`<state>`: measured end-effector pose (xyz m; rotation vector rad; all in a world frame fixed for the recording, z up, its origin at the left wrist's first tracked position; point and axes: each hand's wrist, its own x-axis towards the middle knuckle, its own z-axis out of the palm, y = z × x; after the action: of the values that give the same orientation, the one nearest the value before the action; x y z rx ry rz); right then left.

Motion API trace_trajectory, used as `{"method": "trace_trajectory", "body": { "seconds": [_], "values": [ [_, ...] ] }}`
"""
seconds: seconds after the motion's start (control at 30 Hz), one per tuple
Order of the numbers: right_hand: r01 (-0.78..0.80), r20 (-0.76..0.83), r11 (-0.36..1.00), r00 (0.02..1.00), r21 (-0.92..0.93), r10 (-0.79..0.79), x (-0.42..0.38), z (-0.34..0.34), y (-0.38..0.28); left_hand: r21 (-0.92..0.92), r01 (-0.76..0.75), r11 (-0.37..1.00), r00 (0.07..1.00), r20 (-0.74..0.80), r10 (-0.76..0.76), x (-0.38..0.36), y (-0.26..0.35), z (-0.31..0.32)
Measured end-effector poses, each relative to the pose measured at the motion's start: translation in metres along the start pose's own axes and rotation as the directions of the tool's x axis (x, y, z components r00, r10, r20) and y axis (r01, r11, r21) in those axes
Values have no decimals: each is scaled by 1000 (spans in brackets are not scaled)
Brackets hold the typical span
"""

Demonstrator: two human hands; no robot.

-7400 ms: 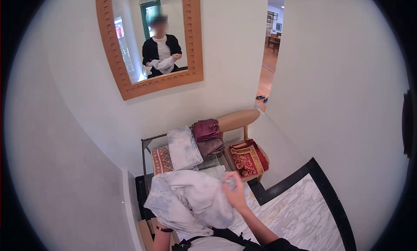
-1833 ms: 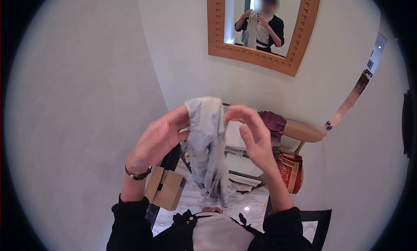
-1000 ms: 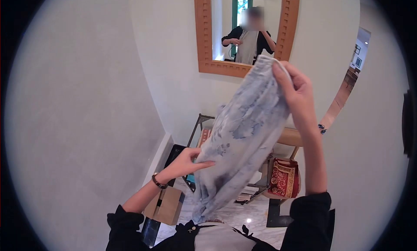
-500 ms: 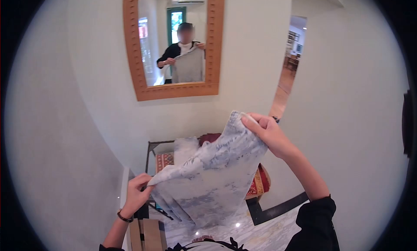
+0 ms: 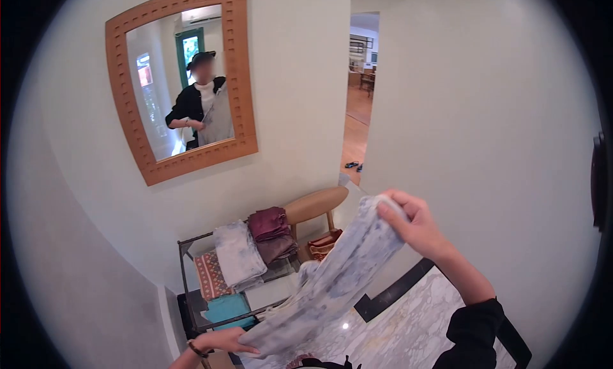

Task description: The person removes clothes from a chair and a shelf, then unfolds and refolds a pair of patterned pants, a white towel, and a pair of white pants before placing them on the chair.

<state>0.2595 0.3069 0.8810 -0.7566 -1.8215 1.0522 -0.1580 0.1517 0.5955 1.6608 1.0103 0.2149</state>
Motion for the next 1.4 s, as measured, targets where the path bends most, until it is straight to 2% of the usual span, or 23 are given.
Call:
{"method": "trace_trajectory", "body": {
  "seconds": [0.07,0.13,0.2,0.27,0.33,0.4,0.47,0.6,0.67,0.7,0.73,0.77,0.83,0.9,0.97,1.0,1.03,1.1,1.13,1.23,1.33,1.37,1.4],
  "values": [
    [71,-194,996,978,-52,-80,-8,-17,-2,106,52,993,998,-37,-48,29,-117,34],
    [111,-396,990,908,-83,-135,-16,-35,-8,153,83,985,994,-88,-70,44,-180,55],
    [85,-582,984,797,-155,-161,-22,-70,-1,236,121,964,983,-162,-84,33,-180,54],
    [89,-665,969,713,-230,-223,-28,-106,0,268,207,941,953,-275,-131,21,-186,47],
    [101,-726,940,611,-325,-317,-33,-138,6,231,344,910,880,-418,-227,-2,-194,36],
    [67,-753,923,557,-380,-351,-42,-170,16,347,368,863,840,-522,-148,-24,-195,17],
    [-2,-781,926,539,-376,-316,-55,-205,31,361,417,834,774,-622,-118,-41,-198,-1],
    [-99,-824,912,475,-397,-308,-71,-225,54,160,379,912,708,-685,-173,-74,-206,-39],
    [-141,-810,893,499,-426,-308,-82,-240,62,83,372,925,671,-713,-206,-99,-201,-65],
    [-163,-803,883,512,-439,-305,-85,-241,68,134,354,925,697,-697,-166,-115,-181,-83],
    [-139,-810,887,488,-441,-326,-84,-239,70,226,326,918,684,-727,-63,-135,-179,-99],
    [-116,-815,889,463,-444,-347,-83,-237,71,332,388,859,608,-793,32,-154,-181,-111],
    [-77,-831,900,423,-430,-361,-82,-238,76,161,452,878,558,-818,-137,-188,-103,-129],
    [-56,-852,920,401,-388,-336,-86,-249,88,-37,390,920,497,-833,-244,-225,-41,-135],
    [-50,-839,934,459,-353,-292,-96,-269,100,-186,219,958,532,-800,-277,-276,-13,-135],
    [-47,-828,941,492,-334,-269,-101,-279,108,-193,117,974,566,-793,-225,-303,-3,-132],
    [-29,-847,956,471,-293,-246,-101,-281,114,-203,12,979,591,-788,-171,-323,5,-128],
    [17,-880,979,434,-205,-192,-95,-279,126,-78,-295,952,502,-861,85,-331,29,-121],
    [46,-870,985,463,-168,-170,-92,-279,134,3,-430,903,422,-883,204,-337,40,-119],
    [135,-811,987,567,-85,-147,-81,-268,153,124,-266,956,196,-964,179,-363,50,-117],
    [186,-773,981,629,47,-82,-73,-262,173,176,-321,931,31,-980,196,-383,53,-105],
    [221,-759,972,645,82,-83,-69,-261,176,212,-391,896,6,-973,233,-388,55,-102],
    [250,-745,961,662,119,-80,-67,-259,182,209,-397,894,-34,-976,214,-391,54,-97]
  ]
}}
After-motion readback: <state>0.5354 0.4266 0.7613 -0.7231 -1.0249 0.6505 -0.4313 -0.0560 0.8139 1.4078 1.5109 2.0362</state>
